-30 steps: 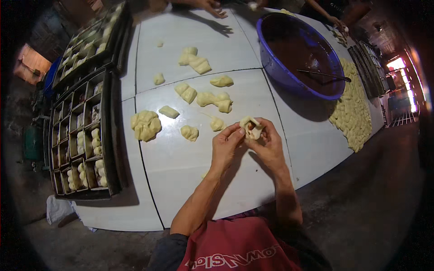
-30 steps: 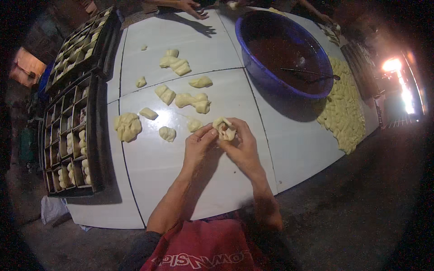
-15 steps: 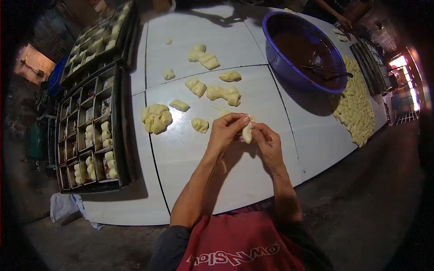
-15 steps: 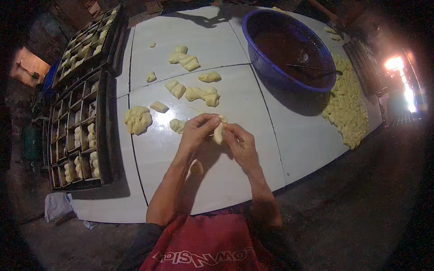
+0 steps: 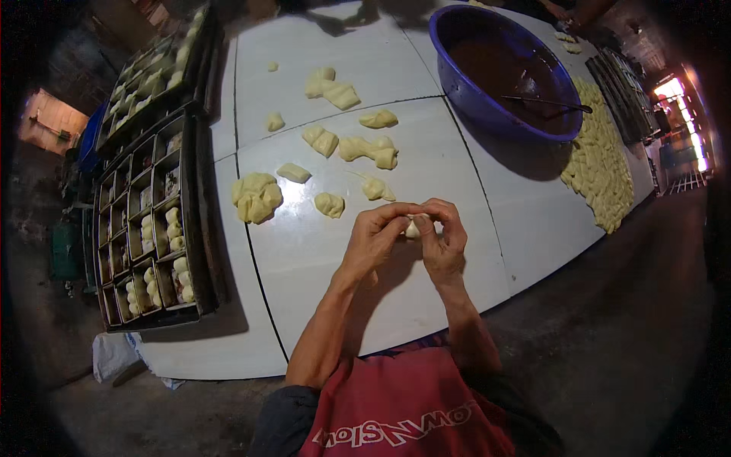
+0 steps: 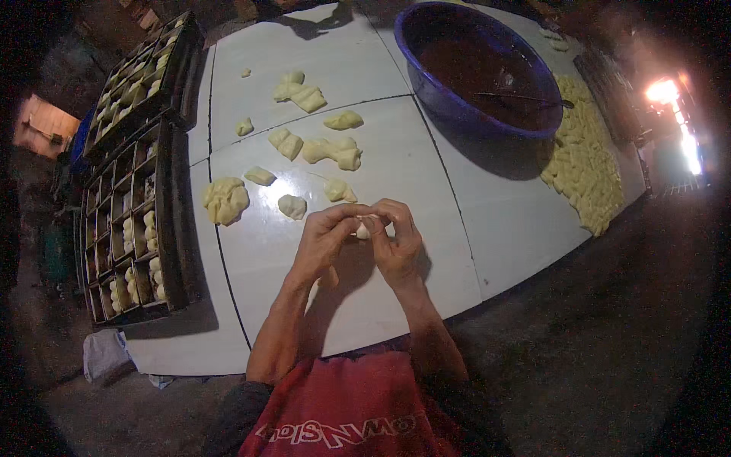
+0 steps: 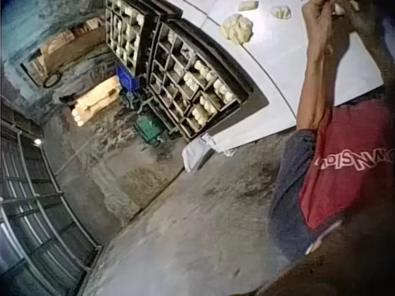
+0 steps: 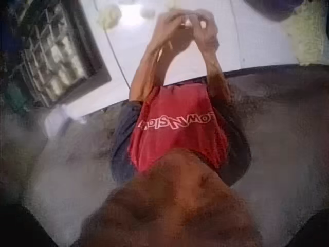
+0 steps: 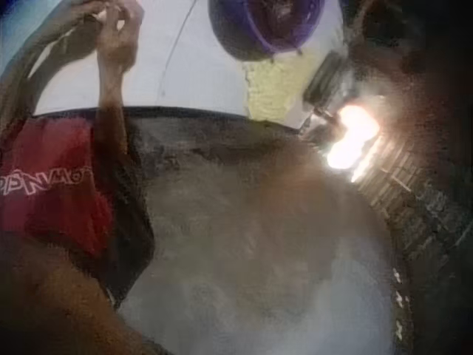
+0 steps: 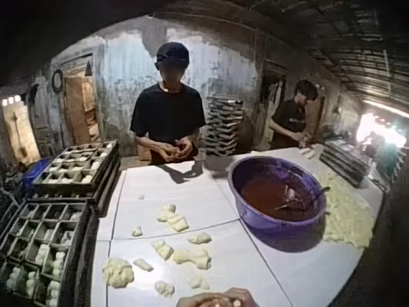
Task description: The person fills and shapes pieces of dough by hand, sealing them around filling, and arranges the dough pieces into the compartments of baking trays.
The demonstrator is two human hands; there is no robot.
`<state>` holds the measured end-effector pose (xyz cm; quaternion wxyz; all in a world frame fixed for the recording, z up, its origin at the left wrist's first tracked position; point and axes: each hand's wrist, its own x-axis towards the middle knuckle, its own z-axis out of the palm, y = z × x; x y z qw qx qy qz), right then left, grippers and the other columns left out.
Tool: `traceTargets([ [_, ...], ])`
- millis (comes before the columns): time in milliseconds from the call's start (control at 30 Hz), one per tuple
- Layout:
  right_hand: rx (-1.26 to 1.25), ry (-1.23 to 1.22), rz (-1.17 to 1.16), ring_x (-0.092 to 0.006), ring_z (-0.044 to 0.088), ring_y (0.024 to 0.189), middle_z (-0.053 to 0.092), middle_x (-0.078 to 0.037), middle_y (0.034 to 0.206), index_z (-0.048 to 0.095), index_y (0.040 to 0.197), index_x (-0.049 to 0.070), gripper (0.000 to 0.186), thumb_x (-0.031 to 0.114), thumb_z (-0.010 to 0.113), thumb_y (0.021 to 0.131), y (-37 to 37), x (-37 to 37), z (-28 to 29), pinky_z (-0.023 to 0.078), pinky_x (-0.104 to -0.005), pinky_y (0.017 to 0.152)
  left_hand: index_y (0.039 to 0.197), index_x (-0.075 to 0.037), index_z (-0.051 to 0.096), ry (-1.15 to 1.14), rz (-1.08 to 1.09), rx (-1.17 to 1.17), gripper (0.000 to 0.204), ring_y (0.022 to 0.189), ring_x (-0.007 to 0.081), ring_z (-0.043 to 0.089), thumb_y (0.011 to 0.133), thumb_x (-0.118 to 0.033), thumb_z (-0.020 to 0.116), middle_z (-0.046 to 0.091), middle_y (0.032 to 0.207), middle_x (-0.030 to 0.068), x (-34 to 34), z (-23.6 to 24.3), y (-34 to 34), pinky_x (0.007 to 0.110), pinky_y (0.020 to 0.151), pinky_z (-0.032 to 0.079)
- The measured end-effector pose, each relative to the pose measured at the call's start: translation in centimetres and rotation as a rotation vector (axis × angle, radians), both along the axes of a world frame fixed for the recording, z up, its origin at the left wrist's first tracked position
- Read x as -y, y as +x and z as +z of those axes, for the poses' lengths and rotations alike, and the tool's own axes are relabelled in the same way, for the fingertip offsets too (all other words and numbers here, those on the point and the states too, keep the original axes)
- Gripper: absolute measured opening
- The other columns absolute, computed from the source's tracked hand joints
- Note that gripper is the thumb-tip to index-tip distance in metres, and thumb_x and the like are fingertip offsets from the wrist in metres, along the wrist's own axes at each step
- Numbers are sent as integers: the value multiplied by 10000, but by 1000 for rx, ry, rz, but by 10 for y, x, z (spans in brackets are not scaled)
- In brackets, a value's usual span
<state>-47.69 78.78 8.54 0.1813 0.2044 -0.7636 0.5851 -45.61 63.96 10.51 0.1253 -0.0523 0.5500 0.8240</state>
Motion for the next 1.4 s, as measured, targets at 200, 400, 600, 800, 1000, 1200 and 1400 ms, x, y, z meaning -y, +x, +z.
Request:
traceTargets([
  [200,68,-11,-169,-163,553,600,582,-57,684,619,867,27,135,98,732,883,-1,-6,-6,465,-302,562,1207,23,656,-253,-69,-54,317,889,106,624,955,-169,653,697,1018,58,-9,0,9,251,760,502],
  [400,232,127,9,-178,600,675,636,-91,846,655,966,10,168,160,702,905,19,-3,24,506,-299,640,1055,10,729,-320,148,-38,274,704,110,611,962,-232,640,700,786,78,-9,-19,9,267,630,495],
  [600,438,503,-18,-247,669,818,667,-97,969,676,1024,33,227,212,706,887,12,-35,-8,532,-358,721,1200,-45,637,-1046,317,-184,387,820,359,690,930,-321,650,703,930,166,-7,-17,-6,407,720,540],
  [800,546,355,-63,-251,693,890,647,-98,1109,652,1118,41,278,238,677,924,-2,-24,9,553,-349,755,1105,-49,667,-1432,297,-226,355,825,323,687,861,-304,705,686,907,147,17,-43,-49,407,720,534],
  [1000,843,-66,211,-174,644,1000,639,-121,1178,565,1277,18,428,250,685,939,-27,-12,14,526,-270,805,1108,29,669,-582,46,44,335,754,134,673,903,-236,686,726,877,93,16,-9,-38,274,689,523],
  [1200,969,-349,417,-98,635,908,671,-53,1043,601,1212,-8,304,138,660,952,-32,-23,13,518,-217,773,1091,15,664,-226,29,89,260,804,109,635,928,-188,666,699,928,54,5,-3,-16,236,725,499],
  [1400,915,-380,359,-104,633,875,663,-54,962,582,1170,-15,273,113,657,940,-25,-20,17,521,-227,782,1149,-7,648,28,259,140,307,903,133,640,910,-188,716,697,956,71,-11,7,1,265,811,506],
])
